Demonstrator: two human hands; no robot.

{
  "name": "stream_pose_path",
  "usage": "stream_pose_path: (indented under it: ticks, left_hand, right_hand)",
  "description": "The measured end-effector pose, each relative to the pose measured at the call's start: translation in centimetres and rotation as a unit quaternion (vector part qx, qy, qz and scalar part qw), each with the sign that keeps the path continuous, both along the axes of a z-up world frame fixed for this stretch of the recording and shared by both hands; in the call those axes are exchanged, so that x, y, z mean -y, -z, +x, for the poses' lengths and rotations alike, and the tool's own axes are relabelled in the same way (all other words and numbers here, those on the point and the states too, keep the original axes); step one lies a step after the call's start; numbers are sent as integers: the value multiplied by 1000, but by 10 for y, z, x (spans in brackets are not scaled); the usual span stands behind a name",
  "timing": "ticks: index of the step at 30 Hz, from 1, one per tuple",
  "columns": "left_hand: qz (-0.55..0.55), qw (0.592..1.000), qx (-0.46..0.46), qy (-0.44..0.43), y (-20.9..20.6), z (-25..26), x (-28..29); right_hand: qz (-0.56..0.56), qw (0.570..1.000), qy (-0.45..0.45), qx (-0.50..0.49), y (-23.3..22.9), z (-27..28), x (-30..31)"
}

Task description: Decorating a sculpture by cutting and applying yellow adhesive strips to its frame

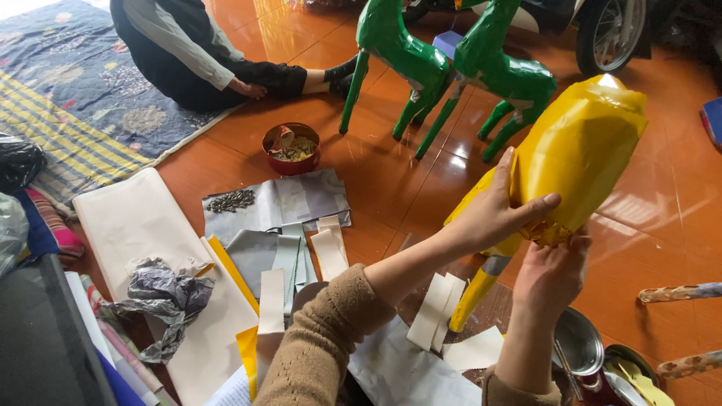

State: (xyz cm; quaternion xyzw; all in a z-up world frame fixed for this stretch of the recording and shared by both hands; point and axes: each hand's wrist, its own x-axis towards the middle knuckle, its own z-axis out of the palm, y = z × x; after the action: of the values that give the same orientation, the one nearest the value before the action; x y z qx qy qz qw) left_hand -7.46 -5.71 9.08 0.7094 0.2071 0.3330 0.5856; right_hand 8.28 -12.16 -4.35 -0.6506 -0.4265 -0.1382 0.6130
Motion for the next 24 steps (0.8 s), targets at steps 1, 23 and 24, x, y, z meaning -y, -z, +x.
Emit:
stream_pose_path:
  ticks: [1,23,24]
  left_hand:
    - [-2,1000,-2,-1,0,1,1]
    - [-217,960,143,100,9,32,-25]
    - [-262,948,156,94,6,34,-23]
  right_hand:
    - [-2,1000,-1,-2,0,-4,4]
    - [164,828,-348,-409,-82,-72,12]
    - [144,833,-332,-418,-91,-79,14]
